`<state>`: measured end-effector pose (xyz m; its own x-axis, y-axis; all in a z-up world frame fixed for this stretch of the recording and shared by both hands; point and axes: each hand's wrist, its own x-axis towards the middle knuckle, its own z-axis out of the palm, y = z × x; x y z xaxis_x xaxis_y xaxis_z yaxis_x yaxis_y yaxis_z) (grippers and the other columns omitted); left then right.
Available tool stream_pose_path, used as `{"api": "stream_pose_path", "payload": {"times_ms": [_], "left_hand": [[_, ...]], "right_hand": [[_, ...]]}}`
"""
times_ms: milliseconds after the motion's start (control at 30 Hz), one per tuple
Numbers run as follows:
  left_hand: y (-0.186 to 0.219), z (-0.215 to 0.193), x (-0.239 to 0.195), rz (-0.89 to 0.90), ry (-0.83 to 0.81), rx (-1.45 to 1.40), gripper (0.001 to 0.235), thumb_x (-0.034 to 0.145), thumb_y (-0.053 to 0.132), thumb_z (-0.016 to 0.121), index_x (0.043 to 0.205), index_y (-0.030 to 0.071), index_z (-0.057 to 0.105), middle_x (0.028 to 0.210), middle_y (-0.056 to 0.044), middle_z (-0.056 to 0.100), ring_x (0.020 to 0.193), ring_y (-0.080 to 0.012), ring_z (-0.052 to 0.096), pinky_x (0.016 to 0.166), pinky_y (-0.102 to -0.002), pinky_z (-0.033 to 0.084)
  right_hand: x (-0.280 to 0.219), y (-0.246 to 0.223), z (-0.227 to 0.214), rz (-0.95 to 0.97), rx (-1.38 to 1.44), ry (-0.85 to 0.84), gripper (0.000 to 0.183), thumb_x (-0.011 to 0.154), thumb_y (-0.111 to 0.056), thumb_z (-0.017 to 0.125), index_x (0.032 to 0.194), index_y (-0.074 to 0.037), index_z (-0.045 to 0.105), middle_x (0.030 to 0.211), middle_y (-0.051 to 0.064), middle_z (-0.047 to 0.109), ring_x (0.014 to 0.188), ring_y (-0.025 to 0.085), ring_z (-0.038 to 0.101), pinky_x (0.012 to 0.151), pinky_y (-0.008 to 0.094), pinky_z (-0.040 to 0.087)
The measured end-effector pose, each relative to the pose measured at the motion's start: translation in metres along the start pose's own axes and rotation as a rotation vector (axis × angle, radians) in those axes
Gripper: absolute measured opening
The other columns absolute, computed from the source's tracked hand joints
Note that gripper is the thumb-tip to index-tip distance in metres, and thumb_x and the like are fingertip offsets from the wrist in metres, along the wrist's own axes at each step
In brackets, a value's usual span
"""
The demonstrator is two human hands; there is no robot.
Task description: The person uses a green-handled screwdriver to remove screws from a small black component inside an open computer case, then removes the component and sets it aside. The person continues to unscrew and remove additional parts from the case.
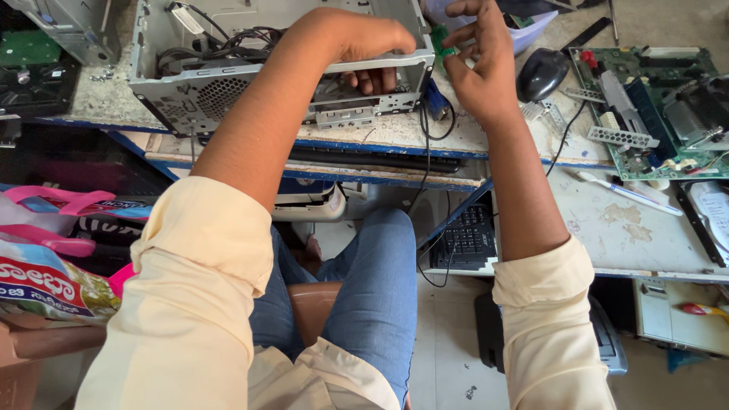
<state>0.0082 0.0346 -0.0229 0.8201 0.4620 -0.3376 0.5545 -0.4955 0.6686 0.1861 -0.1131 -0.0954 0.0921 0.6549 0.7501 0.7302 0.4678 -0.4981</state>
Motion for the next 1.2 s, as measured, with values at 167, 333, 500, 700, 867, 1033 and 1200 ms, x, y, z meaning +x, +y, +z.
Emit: {"api": "stream_pose_path", "payload": {"times_ms": [167,333,500,700,867,1033,1200], "left_hand": [[-0.002,-0.005,-0.006,0.045,-0.016,-0.035,0.052,0.082,0.051,0.053,0.090,0.007,0.078,0.082,-0.006,0.078,0.065,-0.0144,0.068,0.053,-0.029,0.047],[-0.006,-0.009,-0.007,0.103,-0.068,-0.023,0.048,0.078,0.051,0.067,0.089,0.006,0.077,0.078,-0.007,0.075,0.065,-0.0149,0.068,0.053,-0.030,0.043],[-0.013,-0.010,-0.001,0.165,-0.092,0.201,0.030,0.075,0.035,0.079,0.085,0.007,0.080,0.079,-0.004,0.075,0.069,-0.0115,0.067,0.061,-0.029,0.047],[-0.020,-0.008,0.006,0.211,-0.027,0.268,0.023,0.074,0.026,0.079,0.084,0.005,0.080,0.078,-0.003,0.073,0.070,-0.0131,0.064,0.068,-0.030,0.048],[-0.016,-0.004,0.007,0.149,-0.060,0.252,0.021,0.071,0.027,0.078,0.083,0.010,0.080,0.079,-0.002,0.073,0.070,-0.0128,0.064,0.065,-0.035,0.049],[-0.007,0.000,0.008,0.072,-0.041,0.335,0.023,0.073,0.034,0.076,0.081,0.013,0.079,0.081,0.000,0.074,0.072,-0.0135,0.066,0.065,-0.037,0.049],[-0.011,-0.003,0.006,0.157,-0.014,0.266,0.024,0.071,0.031,0.079,0.082,0.010,0.078,0.079,-0.004,0.073,0.069,-0.0153,0.066,0.060,-0.034,0.051]], "right_hand": [[0.000,0.002,0.001,-0.014,-0.012,-0.004,0.054,0.085,0.018,0.059,0.134,-0.005,0.051,0.137,0.008,0.058,0.109,0.020,0.070,0.082,0.029,0.054],[0.000,0.002,0.003,-0.042,-0.016,0.000,0.052,0.086,0.018,0.057,0.132,-0.004,0.051,0.134,0.008,0.058,0.106,0.021,0.070,0.081,0.029,0.053],[-0.001,0.005,0.004,-0.036,-0.019,-0.010,0.054,0.084,0.018,0.057,0.133,-0.005,0.052,0.130,0.009,0.060,0.104,0.022,0.070,0.084,0.033,0.052],[-0.004,0.007,0.006,-0.093,-0.072,-0.002,0.064,0.085,0.019,0.055,0.145,-0.005,0.049,0.134,0.011,0.061,0.108,0.023,0.071,0.084,0.032,0.054],[-0.003,0.002,0.005,-0.072,-0.089,-0.010,0.059,0.082,0.018,0.056,0.137,-0.004,0.051,0.130,0.011,0.061,0.105,0.023,0.070,0.087,0.033,0.051],[-0.001,-0.003,0.003,-0.041,-0.052,0.016,0.054,0.085,0.018,0.057,0.134,-0.003,0.051,0.135,0.010,0.059,0.107,0.023,0.069,0.086,0.031,0.051],[0.001,-0.018,0.005,-0.033,-0.144,-0.018,0.049,0.085,0.018,0.059,0.130,-0.002,0.056,0.127,0.013,0.057,0.104,0.025,0.068,0.085,0.033,0.052]]}}
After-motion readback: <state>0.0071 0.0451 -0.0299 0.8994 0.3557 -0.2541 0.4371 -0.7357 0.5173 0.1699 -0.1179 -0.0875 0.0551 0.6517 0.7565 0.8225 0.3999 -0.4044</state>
